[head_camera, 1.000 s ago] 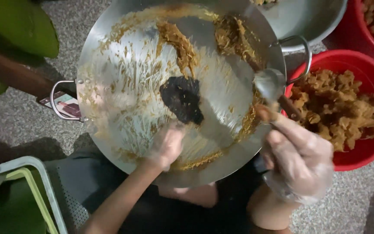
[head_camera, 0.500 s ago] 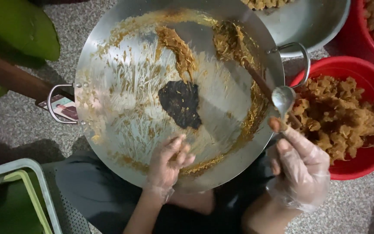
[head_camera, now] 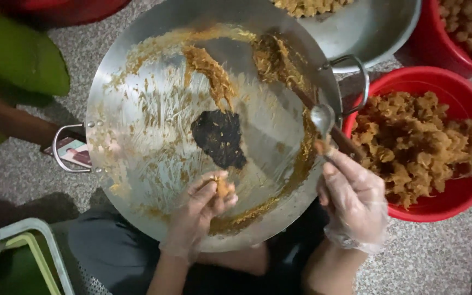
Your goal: Preparing individual portions of cake filling by wrapping a dark paste with dough in a large metal pan.
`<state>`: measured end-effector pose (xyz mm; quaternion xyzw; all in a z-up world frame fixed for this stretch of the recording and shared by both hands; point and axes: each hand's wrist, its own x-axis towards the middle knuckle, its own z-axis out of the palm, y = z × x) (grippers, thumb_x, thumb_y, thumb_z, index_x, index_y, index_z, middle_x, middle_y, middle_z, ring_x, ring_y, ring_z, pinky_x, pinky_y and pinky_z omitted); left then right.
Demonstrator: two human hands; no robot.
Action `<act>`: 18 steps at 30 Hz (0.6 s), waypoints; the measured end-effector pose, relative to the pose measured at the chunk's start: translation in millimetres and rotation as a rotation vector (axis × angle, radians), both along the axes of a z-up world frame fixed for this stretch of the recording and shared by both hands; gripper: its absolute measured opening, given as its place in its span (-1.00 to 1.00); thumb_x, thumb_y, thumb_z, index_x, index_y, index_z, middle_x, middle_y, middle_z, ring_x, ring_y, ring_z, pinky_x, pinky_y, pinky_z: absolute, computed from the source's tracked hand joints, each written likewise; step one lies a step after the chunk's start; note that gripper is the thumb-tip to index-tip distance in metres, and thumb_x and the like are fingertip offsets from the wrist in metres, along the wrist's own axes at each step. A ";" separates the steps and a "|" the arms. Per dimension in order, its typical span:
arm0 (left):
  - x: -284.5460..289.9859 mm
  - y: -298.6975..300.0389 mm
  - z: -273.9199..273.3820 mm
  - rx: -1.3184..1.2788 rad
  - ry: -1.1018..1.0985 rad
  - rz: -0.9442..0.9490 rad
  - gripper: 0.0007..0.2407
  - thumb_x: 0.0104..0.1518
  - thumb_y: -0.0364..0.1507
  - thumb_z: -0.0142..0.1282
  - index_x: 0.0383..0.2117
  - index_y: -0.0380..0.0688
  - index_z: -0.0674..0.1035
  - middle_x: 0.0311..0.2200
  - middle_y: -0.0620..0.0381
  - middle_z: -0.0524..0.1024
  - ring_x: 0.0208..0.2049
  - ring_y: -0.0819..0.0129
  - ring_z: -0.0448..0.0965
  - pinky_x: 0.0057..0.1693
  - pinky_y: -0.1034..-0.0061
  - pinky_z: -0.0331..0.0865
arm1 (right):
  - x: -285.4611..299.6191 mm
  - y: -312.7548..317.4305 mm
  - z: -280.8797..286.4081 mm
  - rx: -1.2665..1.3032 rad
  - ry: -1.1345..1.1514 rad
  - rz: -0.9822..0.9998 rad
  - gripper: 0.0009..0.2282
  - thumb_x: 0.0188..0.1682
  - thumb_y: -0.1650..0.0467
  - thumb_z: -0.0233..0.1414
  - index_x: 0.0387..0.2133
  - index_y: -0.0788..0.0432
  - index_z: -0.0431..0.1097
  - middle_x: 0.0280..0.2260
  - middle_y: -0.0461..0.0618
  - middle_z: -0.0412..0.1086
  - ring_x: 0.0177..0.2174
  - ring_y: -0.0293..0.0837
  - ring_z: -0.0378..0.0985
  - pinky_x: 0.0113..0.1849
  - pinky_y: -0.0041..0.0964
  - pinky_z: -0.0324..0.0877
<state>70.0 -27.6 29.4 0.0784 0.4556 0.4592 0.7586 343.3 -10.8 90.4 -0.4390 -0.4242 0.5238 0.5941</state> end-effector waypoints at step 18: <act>254.5 90.2 144.1 1.019 0.645 -0.590 -0.74 0.27 -0.35 -0.31 -0.09 -0.30 0.31 -0.53 -0.12 0.49 -0.73 0.20 0.50 -0.69 0.47 0.41 | -29.6 24.5 -38.2 -0.370 -0.287 -0.187 -0.76 -0.01 0.51 0.13 -0.08 0.31 0.58 -0.59 -0.22 0.41 -0.67 -0.42 0.18 -0.62 -0.54 0.03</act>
